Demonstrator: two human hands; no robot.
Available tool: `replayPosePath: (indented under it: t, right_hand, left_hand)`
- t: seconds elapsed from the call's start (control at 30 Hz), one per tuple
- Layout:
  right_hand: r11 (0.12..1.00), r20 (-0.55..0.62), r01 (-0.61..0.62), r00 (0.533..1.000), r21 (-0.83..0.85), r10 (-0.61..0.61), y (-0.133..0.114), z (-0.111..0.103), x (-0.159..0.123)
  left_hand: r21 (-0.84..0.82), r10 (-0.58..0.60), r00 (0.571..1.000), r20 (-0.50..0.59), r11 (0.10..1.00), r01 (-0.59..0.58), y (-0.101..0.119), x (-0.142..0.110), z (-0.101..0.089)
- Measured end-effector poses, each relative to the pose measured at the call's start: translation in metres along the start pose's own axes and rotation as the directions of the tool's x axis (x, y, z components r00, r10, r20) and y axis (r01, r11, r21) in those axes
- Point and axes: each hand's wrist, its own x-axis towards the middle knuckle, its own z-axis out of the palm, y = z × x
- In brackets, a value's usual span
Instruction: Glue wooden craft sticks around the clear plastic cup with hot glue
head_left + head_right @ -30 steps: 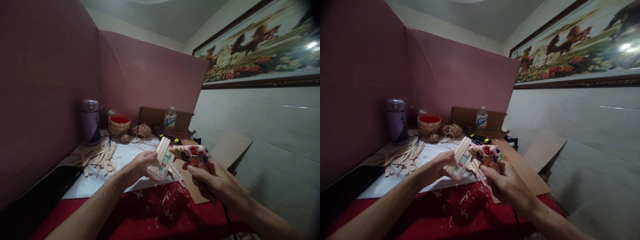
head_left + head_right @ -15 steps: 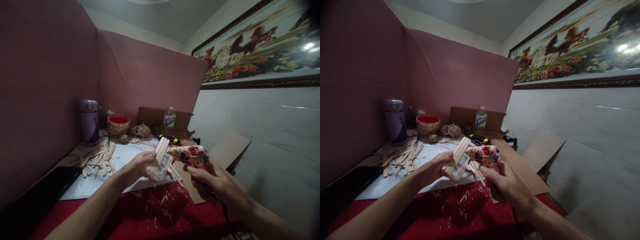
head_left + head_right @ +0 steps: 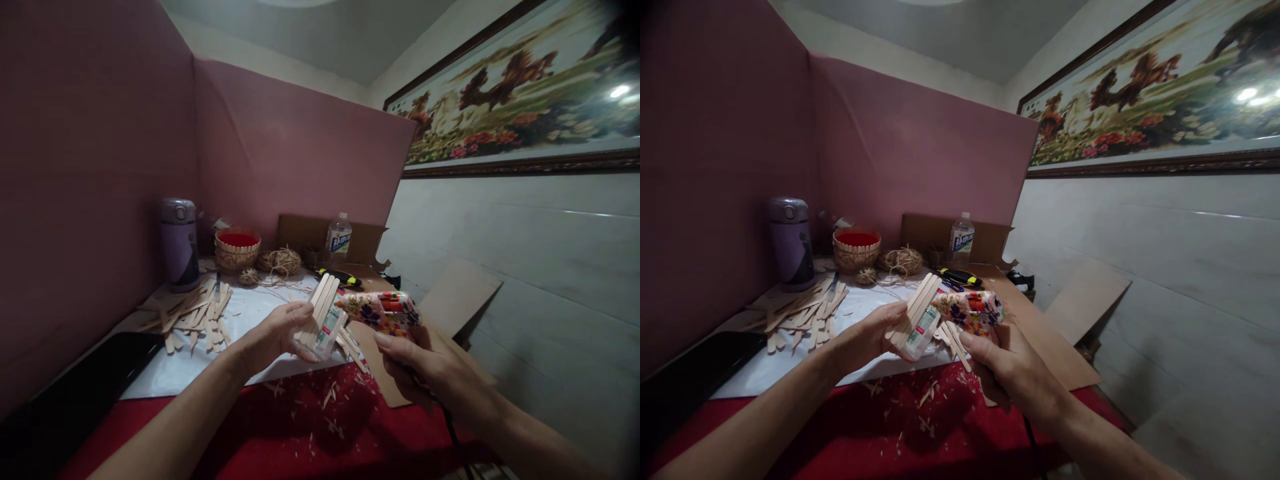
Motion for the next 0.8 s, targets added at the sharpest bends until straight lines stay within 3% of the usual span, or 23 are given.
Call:
replayPosePath:
  t: [0.6,0.8]
  right_hand:
    - [0.995,0.008,-0.041,0.999,-0.090,0.042,0.0015,0.0000,-0.0016]
    - [0.998,0.014,-0.050,0.999,-0.042,0.051,0.0016,0.0005,-0.0014]
  left_hand:
    - [-0.018,0.009,1.000,-0.004,1.000,-0.009,-0.0021,0.0000,-0.0016]
    - [-0.022,0.012,1.000,0.003,1.000,-0.012,-0.0026,-0.0004,-0.0017]
